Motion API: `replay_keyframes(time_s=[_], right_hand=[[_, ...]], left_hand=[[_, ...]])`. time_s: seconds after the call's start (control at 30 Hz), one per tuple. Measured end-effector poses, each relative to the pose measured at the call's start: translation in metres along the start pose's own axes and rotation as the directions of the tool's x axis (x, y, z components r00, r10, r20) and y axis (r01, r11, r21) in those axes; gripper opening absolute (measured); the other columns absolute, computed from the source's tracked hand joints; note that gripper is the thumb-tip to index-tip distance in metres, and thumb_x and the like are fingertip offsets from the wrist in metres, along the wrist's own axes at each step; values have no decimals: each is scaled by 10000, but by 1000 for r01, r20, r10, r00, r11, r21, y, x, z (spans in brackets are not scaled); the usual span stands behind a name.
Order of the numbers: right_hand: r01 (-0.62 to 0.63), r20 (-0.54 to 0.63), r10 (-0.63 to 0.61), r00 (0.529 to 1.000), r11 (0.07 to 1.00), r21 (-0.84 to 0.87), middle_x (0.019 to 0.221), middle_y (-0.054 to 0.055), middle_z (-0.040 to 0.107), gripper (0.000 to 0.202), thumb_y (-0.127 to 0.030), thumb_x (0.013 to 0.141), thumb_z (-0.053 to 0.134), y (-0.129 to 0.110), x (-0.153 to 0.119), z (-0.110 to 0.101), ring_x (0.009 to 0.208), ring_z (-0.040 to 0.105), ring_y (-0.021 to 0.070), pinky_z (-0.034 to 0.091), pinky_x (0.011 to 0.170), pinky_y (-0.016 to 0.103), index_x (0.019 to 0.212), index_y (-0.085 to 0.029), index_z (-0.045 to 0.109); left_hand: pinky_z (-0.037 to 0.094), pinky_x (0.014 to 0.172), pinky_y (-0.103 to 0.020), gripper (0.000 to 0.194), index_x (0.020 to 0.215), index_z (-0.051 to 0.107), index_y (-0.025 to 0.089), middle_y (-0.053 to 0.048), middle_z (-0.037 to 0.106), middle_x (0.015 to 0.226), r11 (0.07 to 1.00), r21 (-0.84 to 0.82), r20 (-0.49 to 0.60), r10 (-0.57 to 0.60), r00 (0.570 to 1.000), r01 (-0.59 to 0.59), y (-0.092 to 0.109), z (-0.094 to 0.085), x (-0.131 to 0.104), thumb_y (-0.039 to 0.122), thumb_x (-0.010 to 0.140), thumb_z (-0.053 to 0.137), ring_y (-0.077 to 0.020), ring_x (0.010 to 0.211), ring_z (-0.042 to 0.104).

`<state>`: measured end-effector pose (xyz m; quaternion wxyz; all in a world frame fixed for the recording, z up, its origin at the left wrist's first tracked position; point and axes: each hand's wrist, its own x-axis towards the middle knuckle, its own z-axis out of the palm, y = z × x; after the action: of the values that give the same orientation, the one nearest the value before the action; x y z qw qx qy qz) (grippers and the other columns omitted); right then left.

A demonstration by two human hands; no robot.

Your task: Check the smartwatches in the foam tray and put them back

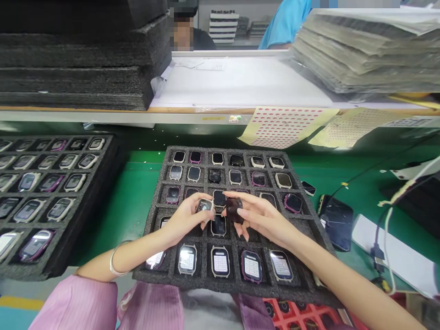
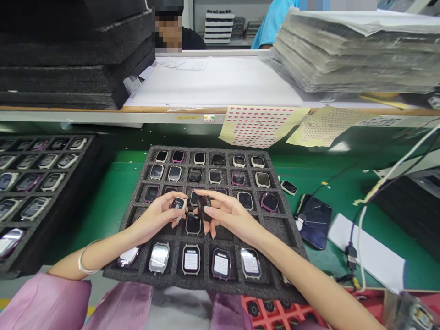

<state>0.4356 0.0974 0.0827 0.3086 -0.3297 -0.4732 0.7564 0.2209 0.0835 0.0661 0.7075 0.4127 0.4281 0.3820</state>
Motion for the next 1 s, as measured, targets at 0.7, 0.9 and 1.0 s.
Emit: replay_keyframes(time_s=[0.7, 0.9, 1.0], right_hand=[[1, 23, 1, 1000, 995, -100, 928, 57, 674, 403, -250, 863, 657, 3, -5, -1, 544, 674, 120, 587, 517, 245, 1250, -172, 578], [-7, 16, 9, 1000, 992, -125, 930, 57, 678, 416, -258, 856, 664, 0, -6, 0, 540, 684, 122, 582, 525, 231, 1251, -163, 576], [-2, -5, 2, 1000, 990, -140, 932, 56, 674, 427, -268, 851, 667, -1, -7, 0, 540, 681, 124, 584, 522, 239, 1256, -165, 576]], left_hand=[[407, 734, -251, 250, 1034, 515, 193, 13, 562, 863, 808, 526, 118, 239, 964, -265, -5, -3, -8, 158, 788, 551, -141, 781, 523], [405, 735, -246, 264, 1036, 520, 192, 12, 553, 860, 813, 523, 92, 245, 965, -257, -1, -2, -8, 151, 777, 548, -141, 774, 511], [401, 754, -250, 265, 1032, 521, 195, 7, 555, 888, 817, 511, 56, 279, 959, -268, -1, -3, -8, 153, 772, 546, -145, 794, 510]])
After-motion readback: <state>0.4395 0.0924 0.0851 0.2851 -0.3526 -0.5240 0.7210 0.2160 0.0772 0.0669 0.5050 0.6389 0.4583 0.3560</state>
